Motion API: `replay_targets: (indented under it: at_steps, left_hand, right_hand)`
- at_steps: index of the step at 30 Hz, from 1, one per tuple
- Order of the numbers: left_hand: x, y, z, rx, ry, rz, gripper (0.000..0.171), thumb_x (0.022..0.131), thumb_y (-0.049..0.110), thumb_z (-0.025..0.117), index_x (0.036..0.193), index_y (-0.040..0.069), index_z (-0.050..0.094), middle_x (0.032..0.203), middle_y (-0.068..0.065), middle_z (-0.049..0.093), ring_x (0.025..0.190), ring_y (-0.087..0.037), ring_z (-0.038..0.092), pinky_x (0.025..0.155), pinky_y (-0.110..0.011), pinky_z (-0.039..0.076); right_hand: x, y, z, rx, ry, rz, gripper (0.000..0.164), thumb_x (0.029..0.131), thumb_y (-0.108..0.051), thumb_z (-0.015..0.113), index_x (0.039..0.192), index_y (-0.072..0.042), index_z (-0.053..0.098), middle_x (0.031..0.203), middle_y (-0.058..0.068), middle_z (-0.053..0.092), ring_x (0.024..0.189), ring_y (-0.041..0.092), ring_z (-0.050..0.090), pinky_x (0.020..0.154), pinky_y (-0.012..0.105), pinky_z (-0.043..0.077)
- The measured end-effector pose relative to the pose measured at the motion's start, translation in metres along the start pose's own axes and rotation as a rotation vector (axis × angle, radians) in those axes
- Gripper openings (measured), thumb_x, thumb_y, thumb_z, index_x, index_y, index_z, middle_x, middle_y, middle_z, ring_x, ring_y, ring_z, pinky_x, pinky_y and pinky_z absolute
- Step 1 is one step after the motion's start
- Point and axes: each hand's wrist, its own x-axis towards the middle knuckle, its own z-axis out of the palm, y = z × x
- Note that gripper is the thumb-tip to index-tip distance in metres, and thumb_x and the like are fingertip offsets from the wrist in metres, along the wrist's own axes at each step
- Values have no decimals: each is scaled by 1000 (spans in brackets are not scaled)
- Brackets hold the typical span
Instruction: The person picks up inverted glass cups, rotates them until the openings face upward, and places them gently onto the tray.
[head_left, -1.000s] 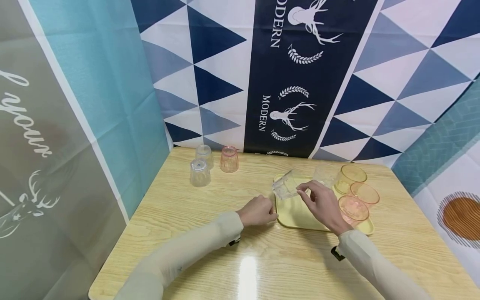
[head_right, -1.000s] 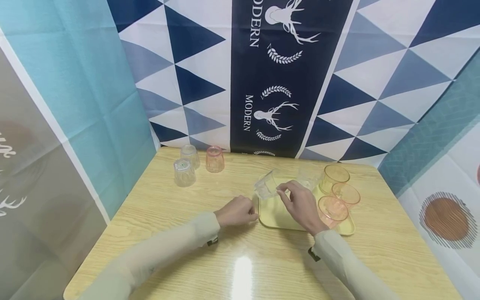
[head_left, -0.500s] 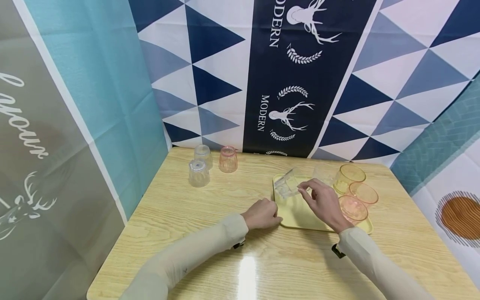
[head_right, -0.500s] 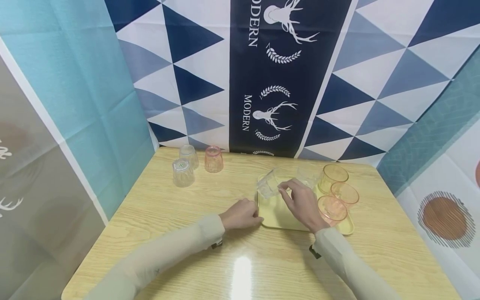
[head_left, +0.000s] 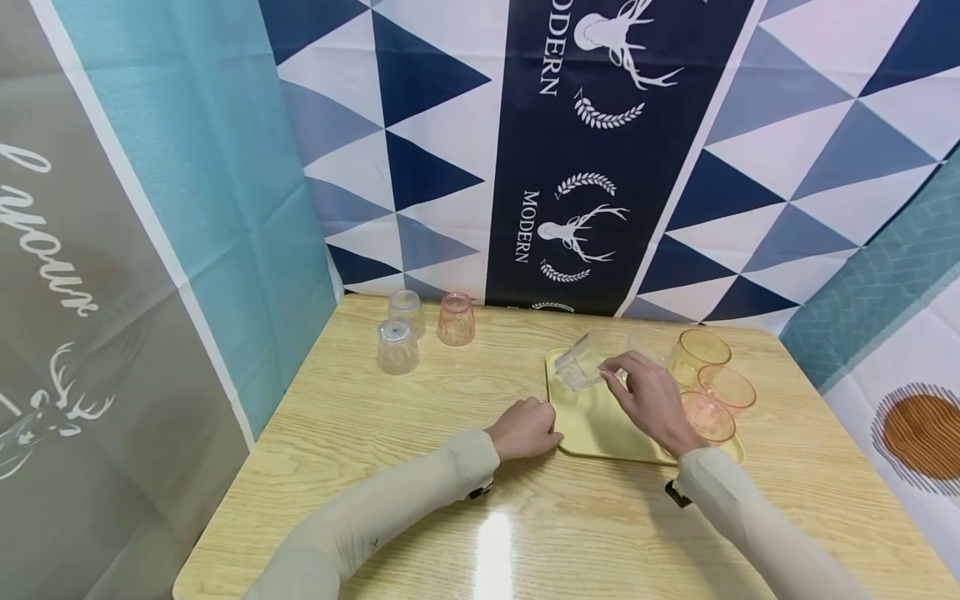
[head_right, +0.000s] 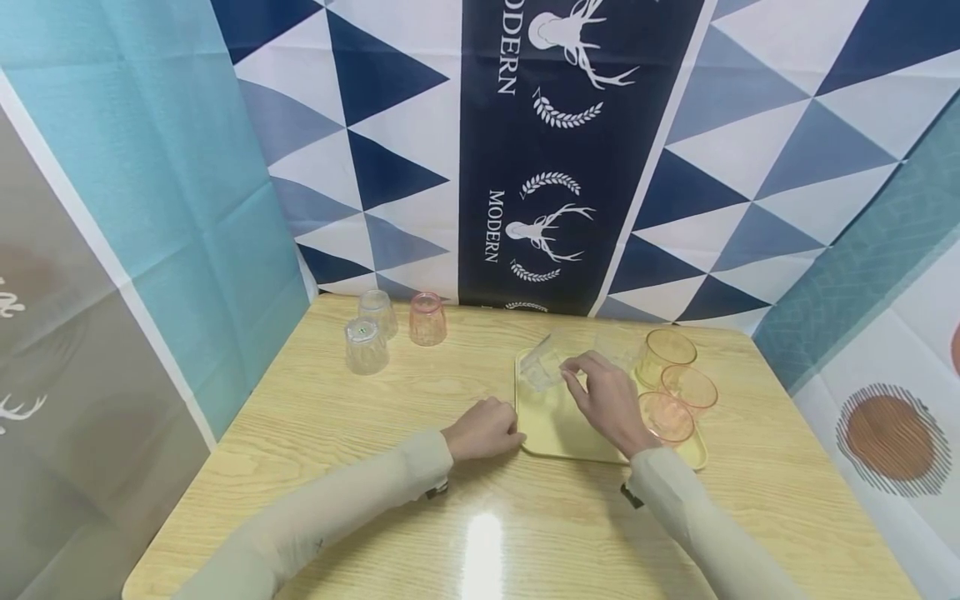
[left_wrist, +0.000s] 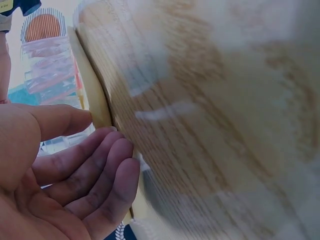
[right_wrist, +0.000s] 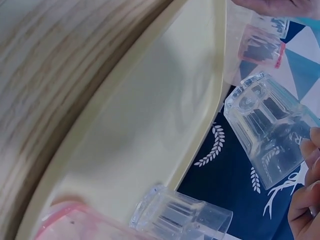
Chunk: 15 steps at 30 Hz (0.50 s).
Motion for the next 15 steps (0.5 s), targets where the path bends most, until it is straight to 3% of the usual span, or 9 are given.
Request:
replay_targets:
  at_steps: [15]
  left_hand:
    - [0, 1, 0, -7, -10, -18, 58, 100, 22, 68, 49, 17, 39, 42, 9, 23, 36, -2, 18, 37, -16, 23]
  right_hand:
    - [7, 18, 8, -78, -6, -47, 8, 88, -6, 79, 95, -9, 75, 88, 0, 69, 58, 9, 51, 50, 33, 43]
